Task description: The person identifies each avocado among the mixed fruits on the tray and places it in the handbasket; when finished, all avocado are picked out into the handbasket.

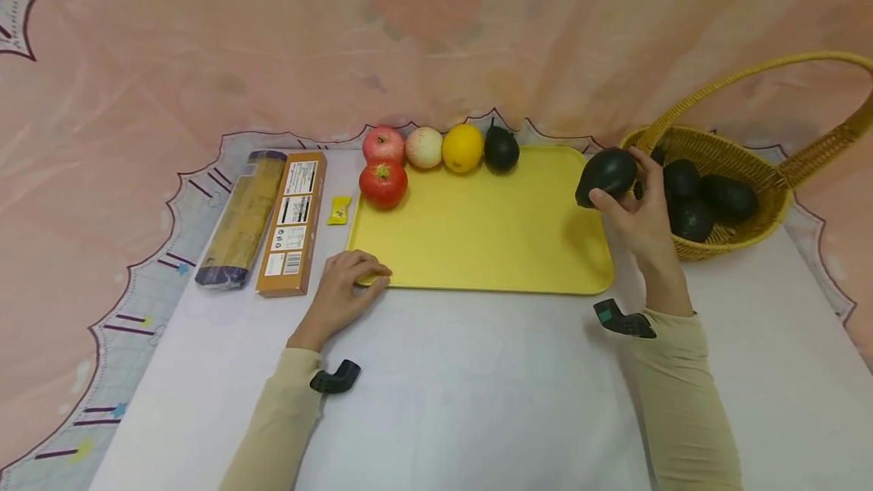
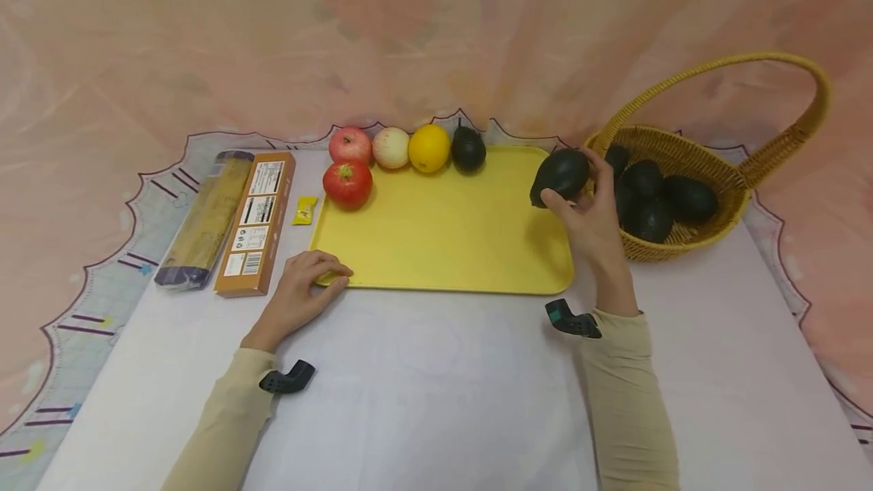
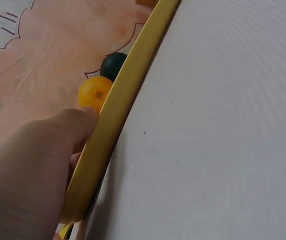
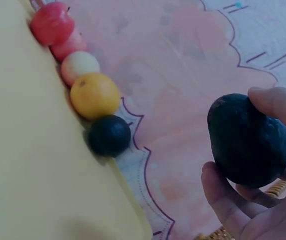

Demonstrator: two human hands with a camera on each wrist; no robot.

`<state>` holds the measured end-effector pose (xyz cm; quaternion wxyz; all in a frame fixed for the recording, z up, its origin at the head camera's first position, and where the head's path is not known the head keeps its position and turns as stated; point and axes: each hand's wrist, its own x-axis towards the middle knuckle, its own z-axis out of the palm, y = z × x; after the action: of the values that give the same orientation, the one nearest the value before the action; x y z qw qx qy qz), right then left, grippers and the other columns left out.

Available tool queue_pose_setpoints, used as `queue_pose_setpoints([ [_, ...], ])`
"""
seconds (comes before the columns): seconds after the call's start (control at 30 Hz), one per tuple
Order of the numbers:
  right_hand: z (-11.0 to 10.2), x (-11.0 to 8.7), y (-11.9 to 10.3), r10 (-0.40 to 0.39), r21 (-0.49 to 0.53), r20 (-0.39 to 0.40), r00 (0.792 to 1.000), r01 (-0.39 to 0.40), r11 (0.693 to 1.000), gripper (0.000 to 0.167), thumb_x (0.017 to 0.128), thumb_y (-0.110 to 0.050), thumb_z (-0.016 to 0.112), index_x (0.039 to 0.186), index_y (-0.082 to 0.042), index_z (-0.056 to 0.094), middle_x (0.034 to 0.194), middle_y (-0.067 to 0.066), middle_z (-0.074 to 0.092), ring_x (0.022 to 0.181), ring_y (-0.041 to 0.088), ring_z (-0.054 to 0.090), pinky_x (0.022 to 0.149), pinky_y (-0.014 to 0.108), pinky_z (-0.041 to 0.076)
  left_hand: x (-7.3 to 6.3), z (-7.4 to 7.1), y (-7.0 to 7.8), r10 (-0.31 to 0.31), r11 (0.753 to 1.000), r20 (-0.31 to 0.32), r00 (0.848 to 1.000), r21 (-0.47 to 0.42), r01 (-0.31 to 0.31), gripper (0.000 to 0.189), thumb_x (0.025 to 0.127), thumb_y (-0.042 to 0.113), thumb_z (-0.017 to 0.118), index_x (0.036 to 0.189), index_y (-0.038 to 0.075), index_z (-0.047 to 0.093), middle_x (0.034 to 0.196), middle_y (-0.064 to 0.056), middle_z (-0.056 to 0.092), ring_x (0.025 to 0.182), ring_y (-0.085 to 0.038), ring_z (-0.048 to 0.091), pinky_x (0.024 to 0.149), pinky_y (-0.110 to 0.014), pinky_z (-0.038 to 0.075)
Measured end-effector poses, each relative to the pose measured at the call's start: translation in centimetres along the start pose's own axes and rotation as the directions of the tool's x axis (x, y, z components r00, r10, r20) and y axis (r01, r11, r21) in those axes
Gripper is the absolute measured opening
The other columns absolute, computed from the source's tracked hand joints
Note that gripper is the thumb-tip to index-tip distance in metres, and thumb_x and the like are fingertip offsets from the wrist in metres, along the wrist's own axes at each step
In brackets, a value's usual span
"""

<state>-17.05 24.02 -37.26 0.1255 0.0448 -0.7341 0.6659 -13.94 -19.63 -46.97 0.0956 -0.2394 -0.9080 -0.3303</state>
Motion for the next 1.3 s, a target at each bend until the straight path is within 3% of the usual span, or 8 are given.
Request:
queue_pose_setpoints([
  [0.27,-1.9,-0.7,-0.9,0.043,-0.028,0.006,0.999,-0.042,0.999,0.075,0.084,-0.003,0.067,0.143,-0.023,0.026,0.128,-0.001,0.032,0.106,0.01,0.054,0.077,0.01,0.049,-0.5,0.0,0.0,-0.022,1.0,0.003,1.0,0.008,0.022,0.01,0.085,0.023,0.071,0.094,0.02,0.071,0.097,0.002,0.062,0.102,-0.018,0.051,0.1,-0.044,0.028],
  [0.77,-6.0,-1.3,-1.4,0.09,-0.055,0.009,0.996,-0.09,0.994,0.077,0.084,-0.001,0.066,0.143,-0.024,0.024,0.127,-0.005,0.033,0.102,0.002,0.056,0.073,0.01,0.049,-0.1,-0.1,0.1,0.005,1.0,-0.012,1.0,0.007,-0.005,0.009,0.085,0.022,0.071,0.093,0.019,0.071,0.097,0.001,0.062,0.102,-0.02,0.051,0.1,-0.046,0.028],
  [1.03,-8.5,-1.8,-1.2,0.147,-0.049,-0.077,0.986,-0.151,0.987,0.075,0.084,-0.004,0.068,0.142,-0.025,0.024,0.119,-0.009,0.035,0.098,-0.001,0.056,0.073,0.006,0.047,-0.2,-0.1,0.1,0.0,1.0,-0.014,1.0,0.0,0.0,0.009,0.084,0.022,0.071,0.093,0.019,0.071,0.097,0.001,0.062,0.102,-0.02,0.051,0.099,-0.046,0.029],
  [1.17,-9.8,-2.1,-1.1,0.214,-0.148,-0.138,0.967,-0.234,0.961,0.076,0.086,-0.011,0.068,0.143,-0.031,0.023,0.116,-0.014,0.033,0.097,-0.001,0.052,0.071,0.005,0.044,-0.2,0.0,0.1,-0.002,1.0,-0.015,1.0,-0.005,0.002,0.009,0.084,0.021,0.071,0.094,0.019,0.071,0.097,0.002,0.062,0.102,-0.019,0.051,0.1,-0.045,0.028],
  [1.3,-10.8,-2.3,-1.2,0.287,-0.336,-0.198,0.937,-0.34,0.878,0.077,0.088,-0.026,0.066,0.144,-0.039,0.016,0.124,-0.016,0.03,0.102,0.001,0.046,0.07,0.003,0.041,-0.1,0.0,0.0,-0.002,1.0,-0.013,1.0,-0.006,0.002,0.009,0.084,0.021,0.071,0.094,0.019,0.071,0.097,0.002,0.062,0.102,-0.019,0.051,0.1,-0.045,0.028],
])
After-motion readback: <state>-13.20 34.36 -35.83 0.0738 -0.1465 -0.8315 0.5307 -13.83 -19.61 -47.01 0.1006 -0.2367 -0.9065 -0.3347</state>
